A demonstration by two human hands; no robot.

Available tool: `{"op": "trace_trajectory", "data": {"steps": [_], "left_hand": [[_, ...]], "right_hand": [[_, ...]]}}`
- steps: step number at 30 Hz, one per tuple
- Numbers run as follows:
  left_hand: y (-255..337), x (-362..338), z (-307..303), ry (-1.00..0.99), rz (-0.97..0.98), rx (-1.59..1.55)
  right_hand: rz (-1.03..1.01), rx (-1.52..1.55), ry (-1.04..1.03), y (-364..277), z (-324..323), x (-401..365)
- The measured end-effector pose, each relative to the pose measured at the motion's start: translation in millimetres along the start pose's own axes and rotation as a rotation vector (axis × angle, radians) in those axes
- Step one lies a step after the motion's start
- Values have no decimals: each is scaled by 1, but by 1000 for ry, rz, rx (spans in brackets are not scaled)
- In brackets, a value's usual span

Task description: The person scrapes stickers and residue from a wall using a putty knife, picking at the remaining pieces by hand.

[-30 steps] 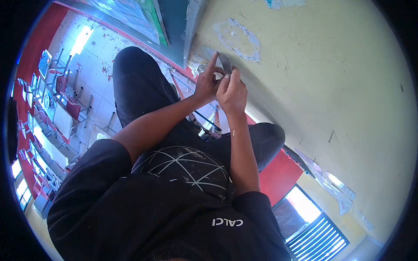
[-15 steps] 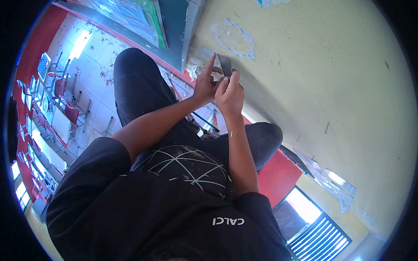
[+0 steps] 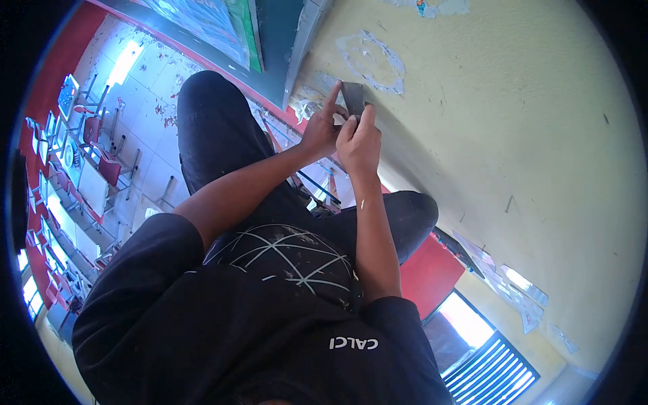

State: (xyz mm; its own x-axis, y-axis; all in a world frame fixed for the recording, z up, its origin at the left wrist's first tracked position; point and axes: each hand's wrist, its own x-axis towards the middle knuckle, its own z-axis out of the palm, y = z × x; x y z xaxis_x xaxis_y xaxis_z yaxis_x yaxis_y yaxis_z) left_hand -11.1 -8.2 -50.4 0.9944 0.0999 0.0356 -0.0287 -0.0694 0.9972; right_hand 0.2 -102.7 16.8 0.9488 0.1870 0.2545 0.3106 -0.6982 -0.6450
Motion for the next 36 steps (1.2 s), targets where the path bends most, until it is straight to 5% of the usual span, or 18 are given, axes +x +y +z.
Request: {"op": "trace_trajectory", "data": {"steps": [7, 14, 36], "left_hand": [[1, -5, -1, -59, 58, 93], [10, -11, 9, 59, -171, 29], [5, -11, 21, 8, -94, 68]], "right_hand": [[28, 22, -52, 7, -11, -7], [30, -205, -83, 18, -14, -18], [128, -400, -314, 11, -20, 10]]}}
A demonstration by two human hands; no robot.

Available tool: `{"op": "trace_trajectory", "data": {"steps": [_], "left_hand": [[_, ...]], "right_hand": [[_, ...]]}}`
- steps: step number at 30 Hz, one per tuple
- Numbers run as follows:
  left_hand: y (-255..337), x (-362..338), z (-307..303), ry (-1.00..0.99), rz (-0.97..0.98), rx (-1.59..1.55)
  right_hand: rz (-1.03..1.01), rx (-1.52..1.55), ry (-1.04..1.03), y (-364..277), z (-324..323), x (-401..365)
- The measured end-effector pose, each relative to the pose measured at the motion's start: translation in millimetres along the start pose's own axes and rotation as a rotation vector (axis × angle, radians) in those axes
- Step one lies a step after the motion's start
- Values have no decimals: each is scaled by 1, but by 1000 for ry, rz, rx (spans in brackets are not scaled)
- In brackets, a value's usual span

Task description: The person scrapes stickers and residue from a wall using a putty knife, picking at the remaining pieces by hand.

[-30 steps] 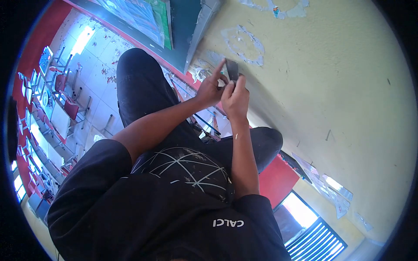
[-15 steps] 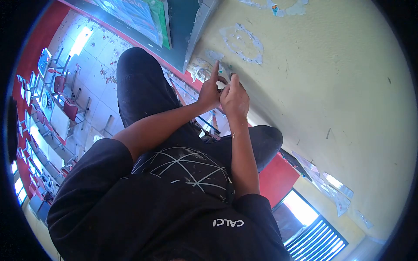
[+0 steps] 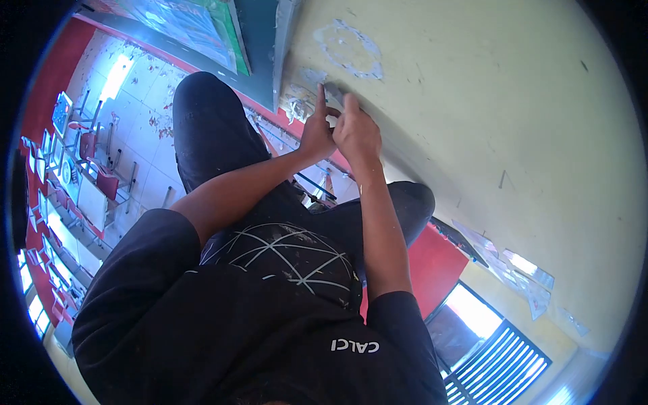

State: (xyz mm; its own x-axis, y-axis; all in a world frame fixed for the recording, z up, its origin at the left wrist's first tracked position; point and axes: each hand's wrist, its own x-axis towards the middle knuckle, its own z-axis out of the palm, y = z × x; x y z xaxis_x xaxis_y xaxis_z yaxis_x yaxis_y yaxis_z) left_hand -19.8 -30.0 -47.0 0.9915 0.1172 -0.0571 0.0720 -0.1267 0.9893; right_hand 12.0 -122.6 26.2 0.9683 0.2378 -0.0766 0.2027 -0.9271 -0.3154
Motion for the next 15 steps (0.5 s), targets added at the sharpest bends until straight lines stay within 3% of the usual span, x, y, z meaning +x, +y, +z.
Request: {"op": "trace_trajectory", "data": {"steps": [1, 4, 8, 15], "left_hand": [[-8, -2, 2, 10, 19, 71], [-30, 6, -3, 138, -68, 116], [-28, -1, -22, 148, -73, 137], [-23, -5, -4, -77, -148, 19]], "right_hand": [[-4, -93, -160, -11, -6, 5], [-179, -73, -195, -19, 17, 24], [-146, 46, -109, -31, 26, 13], [-13, 73, 75, 10, 12, -31]]}}
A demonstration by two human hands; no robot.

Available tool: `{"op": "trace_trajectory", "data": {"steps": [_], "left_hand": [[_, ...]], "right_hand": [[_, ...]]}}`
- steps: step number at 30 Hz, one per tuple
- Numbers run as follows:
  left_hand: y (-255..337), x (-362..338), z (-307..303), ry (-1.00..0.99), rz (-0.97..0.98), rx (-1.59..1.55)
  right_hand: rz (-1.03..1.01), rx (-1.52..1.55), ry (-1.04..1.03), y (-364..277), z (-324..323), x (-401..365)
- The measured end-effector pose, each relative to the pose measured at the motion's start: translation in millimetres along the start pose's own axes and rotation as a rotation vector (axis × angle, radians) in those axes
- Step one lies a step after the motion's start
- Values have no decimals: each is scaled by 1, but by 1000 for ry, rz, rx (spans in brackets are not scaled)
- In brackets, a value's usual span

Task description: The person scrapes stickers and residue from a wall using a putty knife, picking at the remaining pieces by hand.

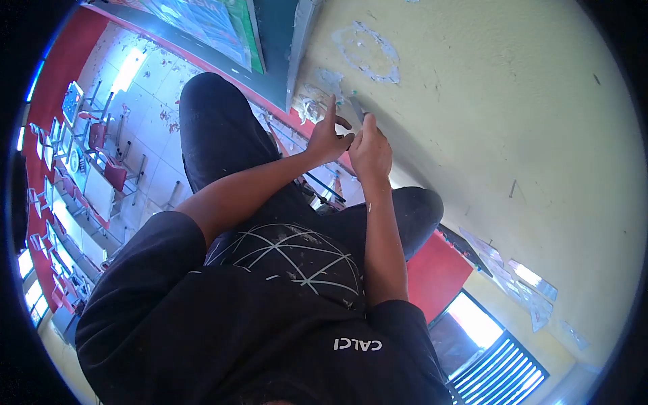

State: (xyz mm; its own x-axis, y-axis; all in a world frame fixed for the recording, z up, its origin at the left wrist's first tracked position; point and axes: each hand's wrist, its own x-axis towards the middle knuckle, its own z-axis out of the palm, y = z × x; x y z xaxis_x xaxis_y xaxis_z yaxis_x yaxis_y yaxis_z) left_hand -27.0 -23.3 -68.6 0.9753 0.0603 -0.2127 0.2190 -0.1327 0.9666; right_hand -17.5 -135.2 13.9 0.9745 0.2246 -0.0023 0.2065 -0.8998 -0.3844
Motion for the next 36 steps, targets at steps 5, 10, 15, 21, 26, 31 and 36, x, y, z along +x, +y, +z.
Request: {"op": "trace_trajectory", "data": {"steps": [5, 10, 15, 21, 26, 31, 36], "left_hand": [[-7, 9, 9, 48, 53, 36], [-6, 7, 4, 35, 68, 52], [-7, 5, 5, 65, 63, 1], [0, 7, -5, 112, 43, -16], [9, 5, -3, 145, 34, -74], [6, 3, -5, 165, 68, 6], [5, 6, -10, 143, 70, -39]], "right_hand": [[-8, -34, 21, -7, 8, 10], [30, -124, -88, -20, 5, 16], [34, -68, -18, -22, 9, 10], [27, 5, 8, -30, 16, 20], [76, 8, -19, -29, 5, 17], [96, 30, -14, -29, 14, 18], [69, 71, -11, -23, 18, 18]]}}
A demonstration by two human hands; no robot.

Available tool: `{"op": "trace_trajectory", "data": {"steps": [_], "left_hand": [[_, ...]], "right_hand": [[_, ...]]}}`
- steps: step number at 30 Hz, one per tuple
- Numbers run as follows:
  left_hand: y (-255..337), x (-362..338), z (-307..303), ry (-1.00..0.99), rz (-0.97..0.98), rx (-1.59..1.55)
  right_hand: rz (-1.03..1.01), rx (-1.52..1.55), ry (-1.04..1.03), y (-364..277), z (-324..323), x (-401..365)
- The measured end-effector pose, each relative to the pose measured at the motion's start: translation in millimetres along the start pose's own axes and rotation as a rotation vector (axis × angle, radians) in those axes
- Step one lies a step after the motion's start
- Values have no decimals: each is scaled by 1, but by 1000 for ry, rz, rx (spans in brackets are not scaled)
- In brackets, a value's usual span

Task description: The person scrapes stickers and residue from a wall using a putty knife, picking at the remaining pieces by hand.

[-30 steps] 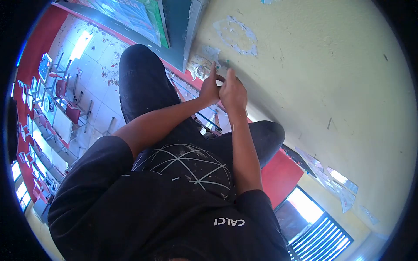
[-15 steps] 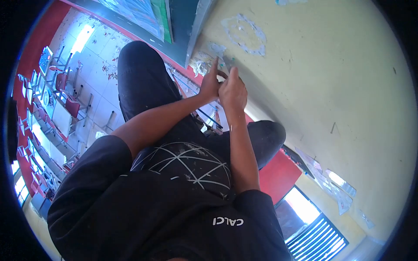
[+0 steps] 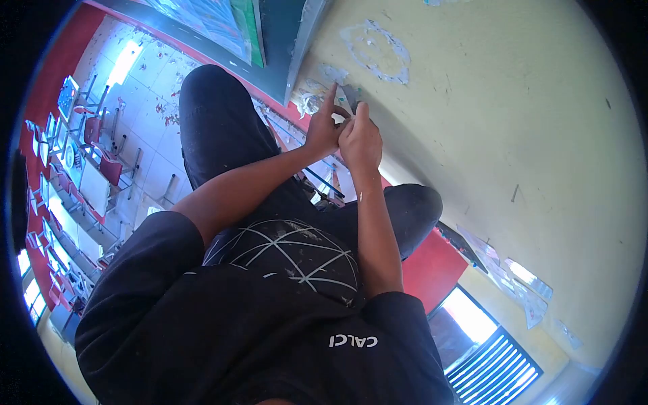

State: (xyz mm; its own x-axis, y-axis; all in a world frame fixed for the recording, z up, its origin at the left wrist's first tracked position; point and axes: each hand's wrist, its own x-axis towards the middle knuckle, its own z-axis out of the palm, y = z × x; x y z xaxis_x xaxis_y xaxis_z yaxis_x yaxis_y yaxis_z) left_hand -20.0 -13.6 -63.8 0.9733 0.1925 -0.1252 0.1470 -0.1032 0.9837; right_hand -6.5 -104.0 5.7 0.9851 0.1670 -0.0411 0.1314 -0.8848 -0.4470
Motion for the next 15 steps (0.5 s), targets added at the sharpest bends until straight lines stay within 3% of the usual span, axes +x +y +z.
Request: {"op": "trace_trajectory", "data": {"steps": [11, 15], "left_hand": [[-13, -1, 5, 104, -14, 24], [-6, -2, 6, 39, 20, 19]], "right_hand": [[24, -94, -30, -9, 0, 1], [-13, -146, -20, -4, -10, 1]]}}
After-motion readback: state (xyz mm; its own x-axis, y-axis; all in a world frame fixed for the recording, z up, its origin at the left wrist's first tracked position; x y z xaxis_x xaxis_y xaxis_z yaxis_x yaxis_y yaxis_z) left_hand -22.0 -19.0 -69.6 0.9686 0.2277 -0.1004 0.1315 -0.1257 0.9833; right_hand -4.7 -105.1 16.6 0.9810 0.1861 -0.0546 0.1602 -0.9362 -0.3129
